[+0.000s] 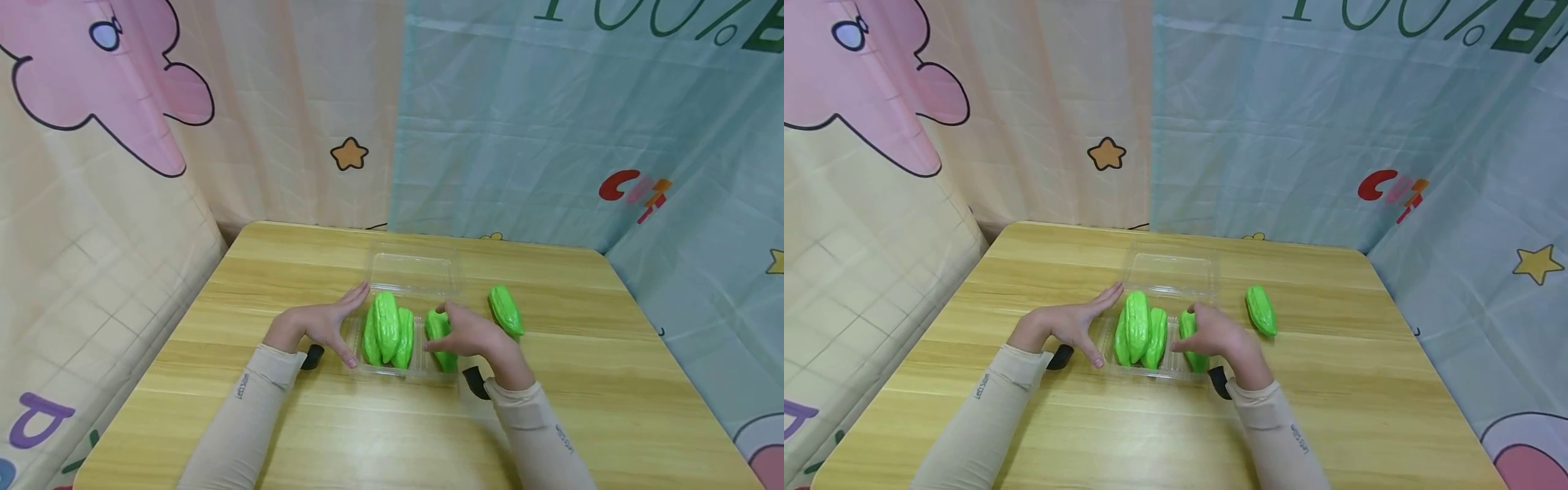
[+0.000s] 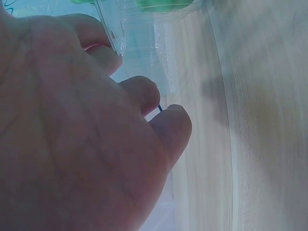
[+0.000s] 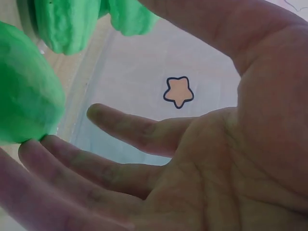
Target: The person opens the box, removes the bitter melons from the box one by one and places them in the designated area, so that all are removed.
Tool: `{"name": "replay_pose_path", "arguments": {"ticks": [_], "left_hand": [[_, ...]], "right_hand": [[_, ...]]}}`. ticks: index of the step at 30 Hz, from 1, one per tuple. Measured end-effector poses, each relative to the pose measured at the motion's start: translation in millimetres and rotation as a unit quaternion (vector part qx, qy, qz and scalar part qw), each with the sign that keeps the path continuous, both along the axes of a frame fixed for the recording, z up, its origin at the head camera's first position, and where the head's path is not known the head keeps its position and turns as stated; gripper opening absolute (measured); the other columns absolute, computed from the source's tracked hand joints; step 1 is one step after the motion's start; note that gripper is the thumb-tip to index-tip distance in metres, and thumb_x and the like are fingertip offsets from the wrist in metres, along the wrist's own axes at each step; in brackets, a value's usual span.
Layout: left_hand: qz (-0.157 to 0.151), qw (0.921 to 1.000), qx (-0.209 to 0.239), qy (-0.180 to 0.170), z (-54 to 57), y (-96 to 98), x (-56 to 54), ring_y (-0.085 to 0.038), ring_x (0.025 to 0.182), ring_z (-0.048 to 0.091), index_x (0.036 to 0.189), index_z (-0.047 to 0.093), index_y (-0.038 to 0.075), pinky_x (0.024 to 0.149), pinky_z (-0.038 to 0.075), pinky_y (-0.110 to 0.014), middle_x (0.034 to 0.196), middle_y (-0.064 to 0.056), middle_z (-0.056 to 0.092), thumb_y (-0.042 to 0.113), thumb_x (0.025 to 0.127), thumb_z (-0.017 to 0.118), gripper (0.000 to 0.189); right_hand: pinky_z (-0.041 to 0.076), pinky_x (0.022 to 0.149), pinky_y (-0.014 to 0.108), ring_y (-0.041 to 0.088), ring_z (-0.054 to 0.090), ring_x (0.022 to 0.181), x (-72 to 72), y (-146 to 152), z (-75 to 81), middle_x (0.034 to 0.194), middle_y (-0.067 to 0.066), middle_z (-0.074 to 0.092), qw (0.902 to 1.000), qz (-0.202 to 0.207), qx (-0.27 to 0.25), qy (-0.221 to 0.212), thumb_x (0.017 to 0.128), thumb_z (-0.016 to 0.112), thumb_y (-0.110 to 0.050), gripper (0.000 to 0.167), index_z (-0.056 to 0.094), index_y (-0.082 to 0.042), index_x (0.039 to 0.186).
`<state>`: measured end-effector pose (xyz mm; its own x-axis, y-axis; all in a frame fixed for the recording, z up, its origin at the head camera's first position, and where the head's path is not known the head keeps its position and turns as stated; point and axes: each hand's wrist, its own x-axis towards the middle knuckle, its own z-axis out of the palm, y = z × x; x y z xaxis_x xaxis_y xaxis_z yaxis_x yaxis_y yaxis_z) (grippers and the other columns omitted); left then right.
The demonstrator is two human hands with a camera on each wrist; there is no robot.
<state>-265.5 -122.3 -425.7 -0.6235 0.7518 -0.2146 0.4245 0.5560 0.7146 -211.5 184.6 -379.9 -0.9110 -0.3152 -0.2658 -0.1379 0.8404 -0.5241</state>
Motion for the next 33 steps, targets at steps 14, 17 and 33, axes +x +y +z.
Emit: {"name": "replay_pose_path", "arguments": {"ticks": [14, 17, 33], "left_hand": [[0.007, 1.0000, -0.003, 0.001, -2.5, 1.5, -3.0, -0.028, 0.149, -0.017, 0.158, -0.017, 0.009, 0.120, 0.007, -0.053, 0.164, -0.009, -0.026, 0.036, 0.067, 0.095, 0.148], [0.008, 1.0000, -0.005, 0.000, -1.4, 1.7, -2.7, -0.028, 0.149, -0.017, 0.159, -0.017, 0.009, 0.120, 0.007, -0.052, 0.164, -0.008, -0.026, 0.037, 0.067, 0.095, 0.148], [0.012, 0.9999, -0.005, -0.005, -1.1, 2.0, -1.2, -0.028, 0.150, -0.017, 0.158, -0.018, 0.010, 0.120, 0.007, -0.053, 0.164, -0.006, -0.027, 0.037, 0.067, 0.095, 0.149]], "right_hand": [[0.048, 0.097, 0.051, 0.035, 0.058, 0.114, -2.5, -6.6, -9.4, 0.124, 0.022, 0.061, 0.9980, 0.005, 0.061, 0.011, 0.084, 0.083, -0.030, 0.081, 0.043, 0.012, 0.141], [0.046, 0.101, 0.051, 0.037, 0.054, 0.122, -4.7, -7.8, -13.5, 0.132, 0.023, 0.057, 0.9982, 0.015, 0.054, 0.022, 0.084, 0.084, -0.027, 0.078, 0.043, 0.009, 0.141], [0.053, 0.081, 0.044, 0.029, 0.056, 0.099, -3.1, -8.4, -12.4, 0.123, 0.020, 0.053, 0.9993, 0.005, 0.032, 0.022, 0.080, 0.080, -0.003, 0.065, 0.048, 0.002, 0.136]]}}
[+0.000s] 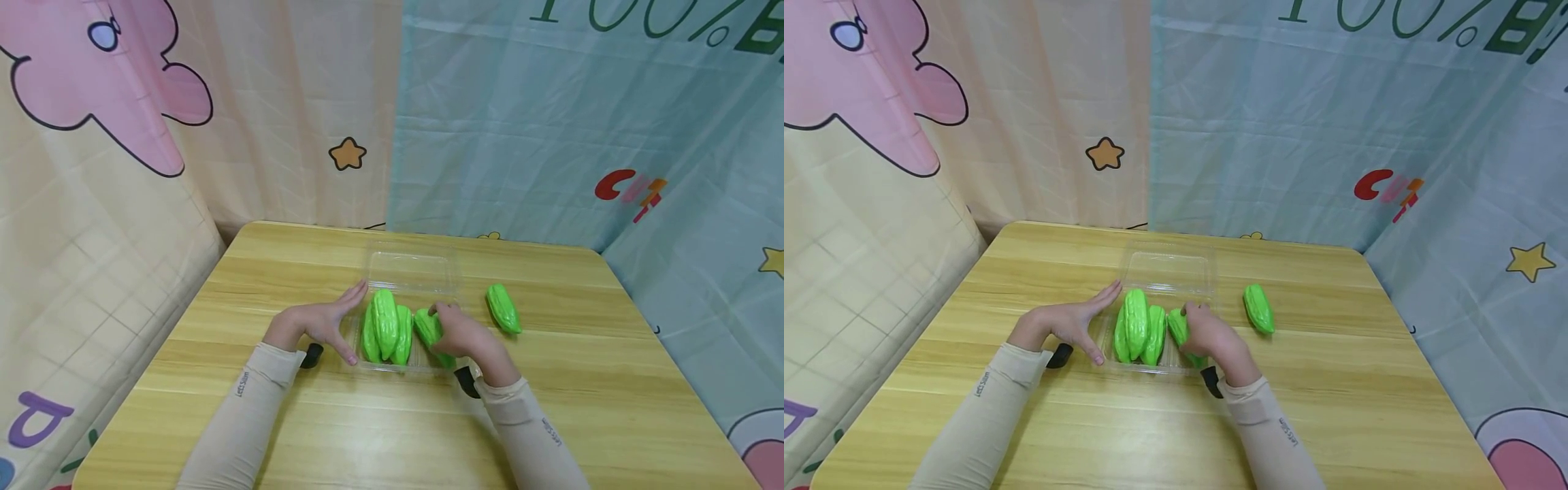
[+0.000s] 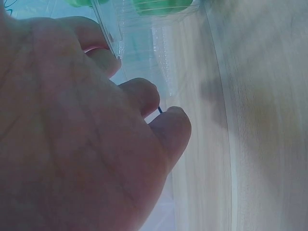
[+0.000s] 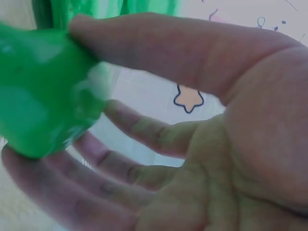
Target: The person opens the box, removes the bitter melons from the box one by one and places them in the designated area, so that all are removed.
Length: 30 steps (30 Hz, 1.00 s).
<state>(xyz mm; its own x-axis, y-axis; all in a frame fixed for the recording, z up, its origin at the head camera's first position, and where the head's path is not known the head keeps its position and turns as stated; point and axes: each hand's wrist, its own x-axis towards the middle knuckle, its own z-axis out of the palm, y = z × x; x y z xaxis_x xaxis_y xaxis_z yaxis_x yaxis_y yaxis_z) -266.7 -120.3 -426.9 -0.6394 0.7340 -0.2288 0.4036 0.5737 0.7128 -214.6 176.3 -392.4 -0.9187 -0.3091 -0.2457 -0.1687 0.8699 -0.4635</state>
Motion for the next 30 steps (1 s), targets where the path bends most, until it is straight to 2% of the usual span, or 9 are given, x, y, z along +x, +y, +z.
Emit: {"name": "replay_pose_path", "arguments": {"ticks": [3, 7, 13, 19, 23, 25, 30], "left_hand": [[0.001, 1.0000, -0.001, 0.000, -1.1, -0.3, -0.5, -0.029, 0.150, -0.016, 0.158, -0.019, 0.010, 0.119, 0.008, -0.054, 0.164, -0.005, -0.027, 0.037, 0.067, 0.095, 0.148], [0.002, 1.0000, -0.001, -0.002, 0.0, 0.6, -0.9, -0.028, 0.150, -0.017, 0.159, -0.018, 0.010, 0.120, 0.008, -0.053, 0.164, -0.005, -0.027, 0.036, 0.067, 0.095, 0.148], [0.000, 1.0000, 0.000, -0.004, 2.8, 0.5, -0.5, -0.028, 0.149, -0.017, 0.159, -0.018, 0.011, 0.120, 0.007, -0.053, 0.164, -0.006, -0.027, 0.034, 0.068, 0.095, 0.146], [0.001, 1.0000, 0.008, -0.004, 2.1, -1.4, 0.1, -0.031, 0.149, -0.017, 0.158, -0.018, 0.008, 0.119, 0.007, -0.056, 0.163, -0.008, -0.027, 0.033, 0.068, 0.095, 0.146], [-0.003, 0.9998, 0.016, -0.007, -1.4, -1.7, -0.2, -0.033, 0.149, -0.017, 0.158, -0.019, 0.007, 0.119, 0.009, -0.057, 0.163, -0.010, -0.028, 0.031, 0.069, 0.094, 0.146], [-0.005, 0.9998, 0.018, -0.007, -2.0, -1.1, -0.2, -0.033, 0.149, -0.017, 0.158, -0.019, 0.008, 0.119, 0.009, -0.056, 0.163, -0.011, -0.028, 0.030, 0.069, 0.095, 0.145], [-0.006, 0.9998, 0.016, -0.007, -2.0, 0.8, -1.0, -0.031, 0.149, -0.018, 0.158, -0.018, 0.009, 0.119, 0.008, -0.054, 0.163, -0.010, -0.028, 0.031, 0.068, 0.095, 0.146]], "right_hand": [[0.051, 0.089, 0.047, 0.032, 0.055, 0.108, -2.2, 4.7, 2.2, 0.126, 0.022, 0.053, 0.9998, 0.001, -0.012, 0.016, 0.083, 0.079, -0.007, 0.062, 0.048, 0.004, 0.136], [0.050, 0.094, 0.050, 0.039, 0.054, 0.119, -3.4, 13.4, 10.3, 0.131, 0.025, 0.054, 0.9979, -0.008, -0.054, 0.035, 0.088, 0.077, -0.011, 0.057, 0.048, 0.004, 0.135], [0.049, 0.096, 0.052, 0.043, 0.053, 0.123, -6.6, 25.7, 22.1, 0.135, 0.026, 0.053, 0.9893, -0.029, -0.135, 0.047, 0.091, 0.073, -0.011, 0.056, 0.047, 0.006, 0.138], [0.053, 0.092, 0.049, 0.044, 0.050, 0.127, -9.8, 39.4, 29.2, 0.144, 0.023, 0.047, 0.9767, -0.079, -0.192, 0.054, 0.094, 0.070, -0.015, 0.060, 0.043, 0.002, 0.145], [0.057, 0.082, 0.046, 0.044, 0.053, 0.123, -8.8, 59.5, 35.3, 0.145, 0.026, 0.046, 0.9663, -0.129, -0.214, 0.062, 0.096, 0.068, -0.017, 0.062, 0.040, 0.000, 0.148], [0.056, 0.080, 0.045, 0.044, 0.053, 0.123, -8.0, 71.0, 38.0, 0.145, 0.028, 0.045, 0.9637, -0.145, -0.216, 0.059, 0.097, 0.067, -0.019, 0.063, 0.039, 0.000, 0.150], [0.051, 0.092, 0.052, 0.044, 0.045, 0.133, -10.1, 95.8, 39.6, 0.151, 0.027, 0.040, 0.9629, -0.161, -0.211, 0.051, 0.098, 0.066, -0.023, 0.064, 0.038, 0.000, 0.152]]}}
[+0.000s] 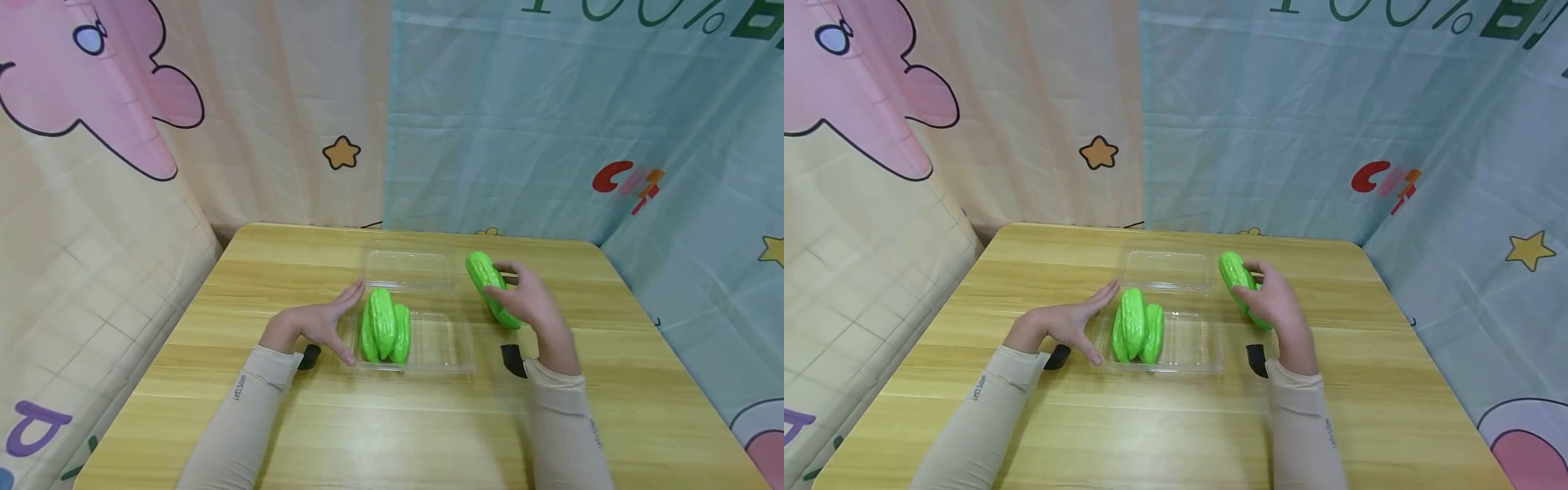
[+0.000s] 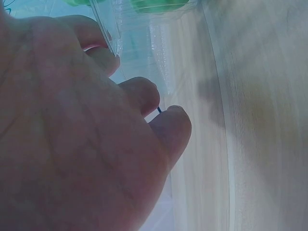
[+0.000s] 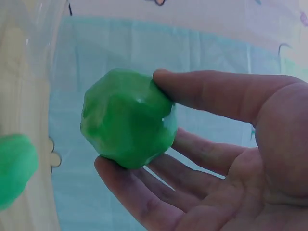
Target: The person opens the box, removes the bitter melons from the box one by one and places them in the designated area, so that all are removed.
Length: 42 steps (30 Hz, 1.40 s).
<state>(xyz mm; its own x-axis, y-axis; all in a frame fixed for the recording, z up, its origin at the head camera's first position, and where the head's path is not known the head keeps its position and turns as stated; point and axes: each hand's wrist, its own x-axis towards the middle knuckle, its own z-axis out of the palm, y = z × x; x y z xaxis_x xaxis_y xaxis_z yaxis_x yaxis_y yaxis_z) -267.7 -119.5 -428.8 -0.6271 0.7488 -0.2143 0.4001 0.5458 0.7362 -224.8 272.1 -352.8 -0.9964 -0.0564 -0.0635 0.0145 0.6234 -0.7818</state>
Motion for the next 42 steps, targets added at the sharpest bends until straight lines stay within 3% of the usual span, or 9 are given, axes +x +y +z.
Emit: {"name": "replay_pose_path", "arguments": {"ticks": [8, 17, 25, 33, 42], "left_hand": [[0.001, 1.0000, -0.004, 0.004, -1.2, -1.6, -0.5, -0.031, 0.149, -0.017, 0.158, -0.019, 0.009, 0.119, 0.008, -0.054, 0.163, -0.008, -0.028, 0.032, 0.069, 0.095, 0.146], [-0.001, 0.9999, -0.005, 0.009, -1.4, -2.2, -0.9, -0.032, 0.149, -0.017, 0.158, -0.018, 0.007, 0.119, 0.008, -0.055, 0.163, -0.011, -0.028, 0.033, 0.069, 0.094, 0.146], [-0.003, 1.0000, -0.003, 0.007, -1.3, -2.1, -0.8, -0.032, 0.149, -0.016, 0.158, -0.018, 0.007, 0.119, 0.008, -0.054, 0.163, -0.010, -0.028, 0.033, 0.069, 0.095, 0.145], [-0.005, 1.0000, -0.002, 0.005, -2.4, -1.3, -1.4, -0.032, 0.149, -0.017, 0.158, -0.018, 0.008, 0.119, 0.009, -0.055, 0.163, -0.009, -0.029, 0.032, 0.069, 0.095, 0.146], [-0.004, 1.0000, -0.005, 0.004, -1.6, -0.5, -0.9, -0.032, 0.149, -0.016, 0.158, -0.019, 0.009, 0.119, 0.010, -0.054, 0.163, -0.009, -0.029, 0.031, 0.070, 0.095, 0.145]], "right_hand": [[0.045, 0.101, 0.056, 0.047, 0.038, 0.137, -9.2, 39.6, -9.3, 0.153, 0.031, 0.035, 0.9988, -0.046, 0.011, -0.015, 0.102, 0.059, -0.021, 0.065, 0.030, 0.006, 0.154], [0.041, 0.104, 0.059, 0.051, 0.036, 0.137, -15.4, 64.0, -21.3, 0.153, 0.035, 0.031, 0.9962, -0.067, 0.042, -0.036, 0.103, 0.057, -0.019, 0.064, 0.029, 0.012, 0.152], [0.036, 0.105, 0.062, 0.054, 0.037, 0.131, -26.6, 78.1, -50.6, 0.145, 0.037, 0.039, 0.9896, -0.066, 0.114, -0.057, 0.102, 0.057, -0.020, 0.058, 0.039, 0.013, 0.145], [0.034, 0.107, 0.061, 0.053, 0.036, 0.132, -29.3, 81.7, -61.2, 0.145, 0.038, 0.038, 0.9904, -0.052, 0.095, -0.085, 0.102, 0.056, -0.020, 0.059, 0.035, 0.015, 0.145], [0.050, 0.095, 0.051, 0.050, 0.048, 0.123, -29.6, 82.1, -63.1, 0.141, 0.040, 0.040, 0.9900, -0.060, 0.054, -0.116, 0.101, 0.060, -0.016, 0.064, 0.030, 0.018, 0.146]]}}
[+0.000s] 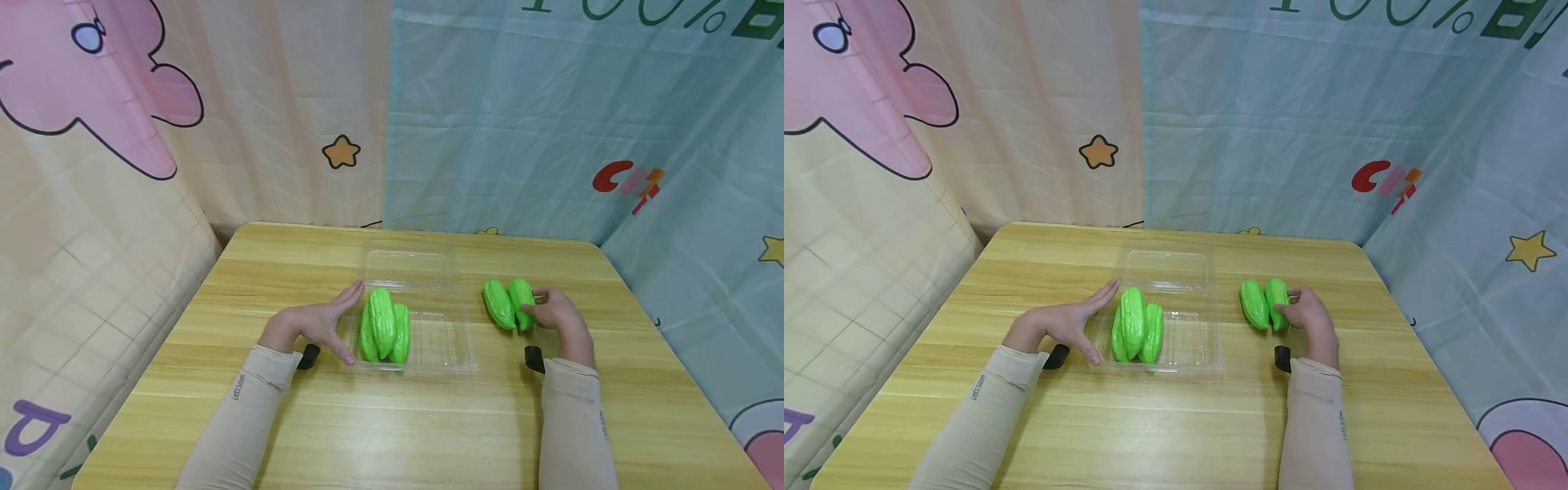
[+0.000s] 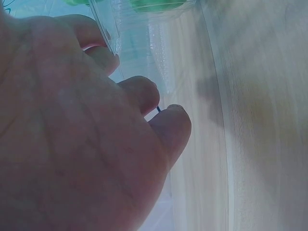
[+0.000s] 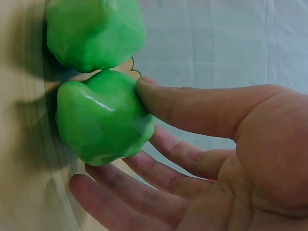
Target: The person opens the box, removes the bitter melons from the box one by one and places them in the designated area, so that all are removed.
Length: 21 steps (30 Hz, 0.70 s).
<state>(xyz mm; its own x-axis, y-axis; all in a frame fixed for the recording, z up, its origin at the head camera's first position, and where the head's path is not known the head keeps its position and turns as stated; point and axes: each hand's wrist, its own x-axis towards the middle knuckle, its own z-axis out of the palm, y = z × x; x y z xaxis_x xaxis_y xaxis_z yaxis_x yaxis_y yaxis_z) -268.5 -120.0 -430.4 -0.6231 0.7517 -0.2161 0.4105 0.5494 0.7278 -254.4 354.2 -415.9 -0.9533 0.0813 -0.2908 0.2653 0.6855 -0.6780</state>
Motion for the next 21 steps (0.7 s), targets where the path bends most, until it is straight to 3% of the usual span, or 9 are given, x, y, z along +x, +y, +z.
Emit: {"name": "replay_pose_path", "arguments": {"ticks": [8, 17, 21], "left_hand": [[0.002, 1.0000, -0.002, -0.001, 0.3, -0.1, -0.1, -0.032, 0.149, -0.017, 0.158, -0.018, 0.009, 0.119, 0.009, -0.054, 0.163, -0.009, -0.028, 0.031, 0.069, 0.095, 0.145], [0.001, 1.0000, -0.001, 0.001, 0.4, 0.2, 0.2, -0.031, 0.149, -0.016, 0.158, -0.018, 0.009, 0.119, 0.008, -0.054, 0.163, -0.010, -0.028, 0.031, 0.069, 0.095, 0.146], [0.001, 1.0000, -0.002, 0.001, 0.4, 0.1, 0.1, -0.031, 0.149, -0.017, 0.158, -0.018, 0.009, 0.119, 0.008, -0.054, 0.163, -0.010, -0.028, 0.030, 0.069, 0.095, 0.145]], "right_hand": [[0.051, 0.095, 0.053, 0.051, 0.045, 0.126, 2.1, 0.8, 0.5, 0.148, 0.039, 0.031, 0.9991, -0.012, -0.029, -0.030, 0.102, 0.059, -0.020, 0.067, 0.025, 0.013, 0.151], [0.049, 0.094, 0.054, 0.051, 0.051, 0.121, 7.6, 2.7, 7.5, 0.148, 0.041, 0.031, 0.9993, -0.011, 0.025, -0.024, 0.102, 0.057, -0.033, 0.076, 0.023, 0.013, 0.152], [0.040, 0.102, 0.061, 0.055, 0.039, 0.131, 8.1, 2.1, 12.6, 0.152, 0.040, 0.024, 0.9992, -0.007, 0.030, -0.026, 0.101, 0.057, -0.037, 0.080, 0.020, 0.012, 0.153]]}}
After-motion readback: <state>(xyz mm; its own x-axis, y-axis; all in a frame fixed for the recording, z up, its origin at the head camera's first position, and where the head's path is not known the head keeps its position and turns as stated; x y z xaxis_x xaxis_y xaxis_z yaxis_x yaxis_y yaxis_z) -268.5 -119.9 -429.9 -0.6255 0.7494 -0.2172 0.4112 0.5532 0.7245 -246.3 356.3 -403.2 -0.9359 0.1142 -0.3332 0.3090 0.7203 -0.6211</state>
